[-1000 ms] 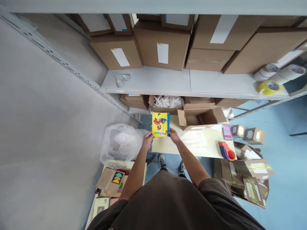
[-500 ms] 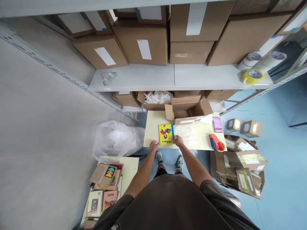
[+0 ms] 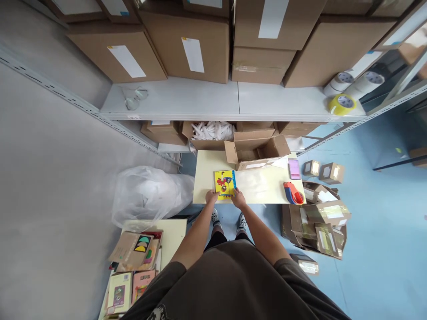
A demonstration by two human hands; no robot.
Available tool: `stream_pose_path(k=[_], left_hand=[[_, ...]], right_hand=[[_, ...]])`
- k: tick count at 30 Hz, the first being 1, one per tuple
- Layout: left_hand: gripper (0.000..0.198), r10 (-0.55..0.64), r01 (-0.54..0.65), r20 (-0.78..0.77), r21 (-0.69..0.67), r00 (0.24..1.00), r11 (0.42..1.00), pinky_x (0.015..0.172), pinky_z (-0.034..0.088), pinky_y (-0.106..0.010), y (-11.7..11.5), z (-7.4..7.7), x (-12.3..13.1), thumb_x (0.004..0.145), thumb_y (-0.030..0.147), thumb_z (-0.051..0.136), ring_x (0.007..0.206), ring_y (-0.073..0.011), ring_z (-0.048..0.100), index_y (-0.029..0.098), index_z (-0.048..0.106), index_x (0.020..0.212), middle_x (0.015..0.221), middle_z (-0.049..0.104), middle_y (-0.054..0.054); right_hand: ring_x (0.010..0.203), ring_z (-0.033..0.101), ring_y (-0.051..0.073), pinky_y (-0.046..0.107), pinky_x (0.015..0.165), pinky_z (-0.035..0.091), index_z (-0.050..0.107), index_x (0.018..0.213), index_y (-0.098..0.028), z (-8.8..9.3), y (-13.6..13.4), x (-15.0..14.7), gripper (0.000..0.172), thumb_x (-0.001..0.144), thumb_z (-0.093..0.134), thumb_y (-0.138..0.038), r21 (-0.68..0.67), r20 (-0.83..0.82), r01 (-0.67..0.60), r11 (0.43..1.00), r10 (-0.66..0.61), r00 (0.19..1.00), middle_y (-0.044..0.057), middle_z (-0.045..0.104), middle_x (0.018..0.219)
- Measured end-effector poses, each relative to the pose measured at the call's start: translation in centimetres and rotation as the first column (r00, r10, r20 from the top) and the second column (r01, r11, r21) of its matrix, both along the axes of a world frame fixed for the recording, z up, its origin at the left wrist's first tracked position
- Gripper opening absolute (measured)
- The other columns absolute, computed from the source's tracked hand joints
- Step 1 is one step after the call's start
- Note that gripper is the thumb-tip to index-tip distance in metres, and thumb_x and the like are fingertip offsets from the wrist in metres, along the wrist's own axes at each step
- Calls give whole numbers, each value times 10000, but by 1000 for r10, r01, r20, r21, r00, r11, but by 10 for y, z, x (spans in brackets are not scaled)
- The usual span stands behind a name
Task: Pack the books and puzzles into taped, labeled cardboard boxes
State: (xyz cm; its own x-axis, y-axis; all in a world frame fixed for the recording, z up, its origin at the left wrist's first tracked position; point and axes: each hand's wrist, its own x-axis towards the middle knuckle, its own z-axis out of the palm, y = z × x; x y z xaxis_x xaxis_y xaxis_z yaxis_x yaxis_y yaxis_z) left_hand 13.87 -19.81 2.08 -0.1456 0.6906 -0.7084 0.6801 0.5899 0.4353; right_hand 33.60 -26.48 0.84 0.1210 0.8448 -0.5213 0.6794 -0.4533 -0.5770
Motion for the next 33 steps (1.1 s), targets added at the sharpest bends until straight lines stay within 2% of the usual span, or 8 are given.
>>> stream_pose_path(k=[7,10,13,19,24,28,31,33], left_hand=[[142,111,-121,60,193,992,974,746,503,-287,-7,13,-44,919,324,760,877,-233,748,190,760,966,944,805,-93],[158,55,-63,37,275,998,959,821,514,-298,-13,29,-60,980,318,692,951,-240,750,203,770,1057,1040,812,-104],[250,-83,78,-3,383,997,921,940,517,-327,-20,45,-63,1025,306,634,1094,-277,744,208,781,1202,1179,797,-146],[395,-319,288,-32,521,947,804,1051,525,-358,-40,65,-19,1055,265,576,1263,-307,699,217,730,1415,1476,686,-165],[409,-471,397,5,530,882,750,1106,533,-412,-60,71,31,1002,224,637,1276,-324,686,234,747,1396,1549,634,-160],[355,-591,416,160,567,791,711,1160,515,-419,-71,66,51,994,253,642,1305,-302,677,254,783,1320,1535,657,-120],[364,-561,321,322,566,762,760,1131,534,-396,-69,55,54,1047,272,552,1256,-270,707,237,767,1339,1404,740,-116],[381,-465,262,302,525,832,810,1125,527,-389,-62,45,50,1054,243,514,1241,-270,705,209,753,1348,1346,759,-132]], right_hand=[[1416,581,372,466,1184,492,743,1361,-290,7,16,-44,553,810,780,-256,-7,-185,64,998,-64,981,89,666,1497],[1352,635,368,459,1140,530,780,1273,-288,17,23,-65,485,790,826,-313,-2,-240,117,993,-114,964,97,677,1474],[1325,655,345,456,1097,556,780,1256,-288,33,27,-74,443,855,780,-477,55,-337,305,951,-270,902,102,659,1507],[1023,737,270,369,817,601,779,1172,-247,65,27,-73,569,798,769,-676,-82,-631,454,887,-399,665,93,787,1148],[735,635,203,296,672,512,689,732,-212,69,19,-44,494,754,767,-699,68,-526,507,859,-401,750,29,699,735],[623,548,183,283,561,428,581,624,-243,54,8,-8,536,759,677,-753,68,-445,523,849,-444,778,0,588,588],[628,554,191,286,564,425,540,591,-255,35,0,13,573,767,597,-798,62,-360,539,840,-486,797,5,581,576],[641,569,203,295,579,428,536,575,-259,21,-4,24,575,776,568,-797,46,-312,546,837,-507,803,14,589,578]])
